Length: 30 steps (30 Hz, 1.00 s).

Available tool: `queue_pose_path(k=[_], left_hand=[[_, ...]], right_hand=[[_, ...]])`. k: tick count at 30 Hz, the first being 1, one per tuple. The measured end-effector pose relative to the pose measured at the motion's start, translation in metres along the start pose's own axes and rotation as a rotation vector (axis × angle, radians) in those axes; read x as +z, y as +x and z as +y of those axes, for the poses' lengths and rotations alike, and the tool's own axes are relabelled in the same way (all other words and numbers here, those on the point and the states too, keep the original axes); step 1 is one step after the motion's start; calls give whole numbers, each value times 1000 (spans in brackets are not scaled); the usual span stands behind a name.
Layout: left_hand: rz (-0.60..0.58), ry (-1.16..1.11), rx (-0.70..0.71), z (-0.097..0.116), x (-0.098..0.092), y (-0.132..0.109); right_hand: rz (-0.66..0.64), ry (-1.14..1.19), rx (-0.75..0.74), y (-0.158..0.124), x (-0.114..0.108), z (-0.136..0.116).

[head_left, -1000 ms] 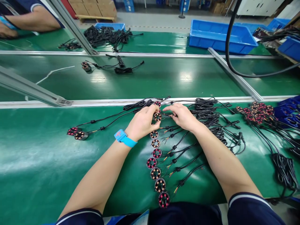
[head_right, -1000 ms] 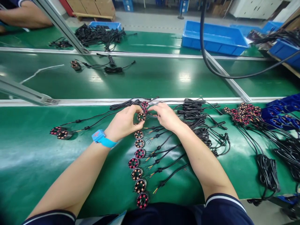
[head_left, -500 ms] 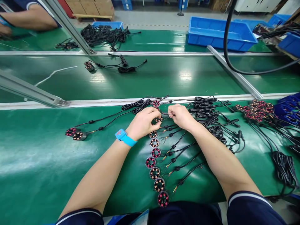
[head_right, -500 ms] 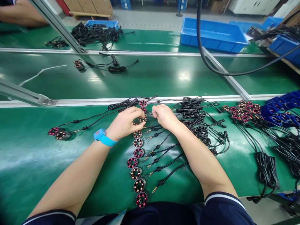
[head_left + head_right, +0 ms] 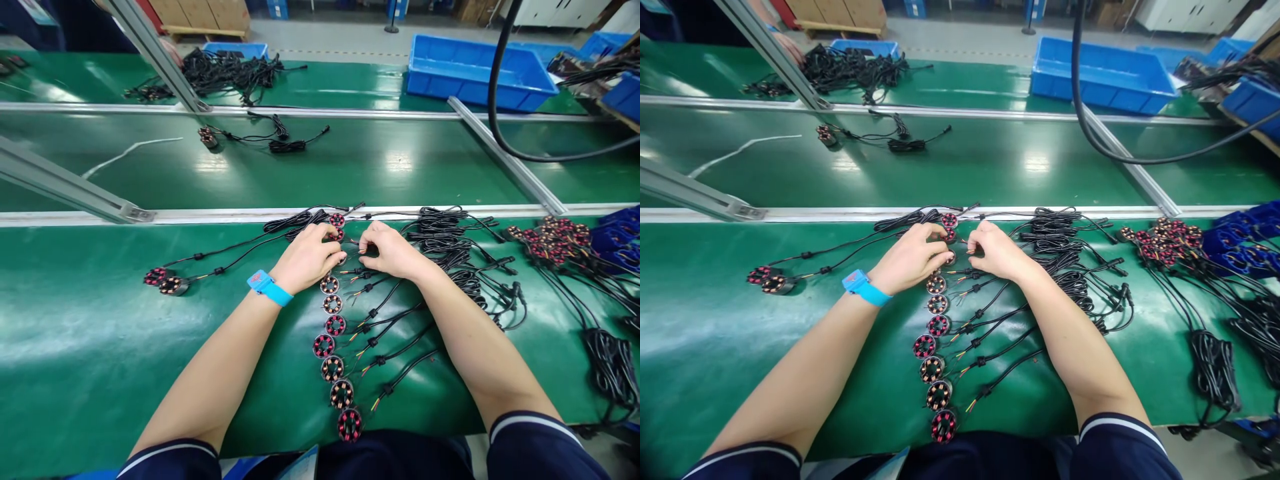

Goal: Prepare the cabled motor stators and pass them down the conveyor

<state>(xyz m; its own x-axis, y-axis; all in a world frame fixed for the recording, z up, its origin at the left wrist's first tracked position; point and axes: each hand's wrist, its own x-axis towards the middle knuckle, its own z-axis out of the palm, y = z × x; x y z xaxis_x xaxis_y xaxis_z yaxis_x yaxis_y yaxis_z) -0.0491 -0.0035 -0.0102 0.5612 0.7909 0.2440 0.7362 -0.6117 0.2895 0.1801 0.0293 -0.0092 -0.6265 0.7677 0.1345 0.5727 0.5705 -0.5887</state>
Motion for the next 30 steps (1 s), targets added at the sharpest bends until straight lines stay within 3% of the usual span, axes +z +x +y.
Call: queue_pose_path(k=[7,11,19,22,30], left_hand=[[79,-30,-130,-13,7,3],[27,-22,-190,-21,10,4],[-13,-101,-111,-24,11,5],[-5,-156,-113,-23,9,4],[91,-33,-119,-6,-5,4]], right_hand=[[60,20,-11,1,1,2],[79,-57,98,4,10,4],[74,-277,74,5,15,-1],[129,-238,79,5,14,-3],[192,-22,148,6,13,-5]])
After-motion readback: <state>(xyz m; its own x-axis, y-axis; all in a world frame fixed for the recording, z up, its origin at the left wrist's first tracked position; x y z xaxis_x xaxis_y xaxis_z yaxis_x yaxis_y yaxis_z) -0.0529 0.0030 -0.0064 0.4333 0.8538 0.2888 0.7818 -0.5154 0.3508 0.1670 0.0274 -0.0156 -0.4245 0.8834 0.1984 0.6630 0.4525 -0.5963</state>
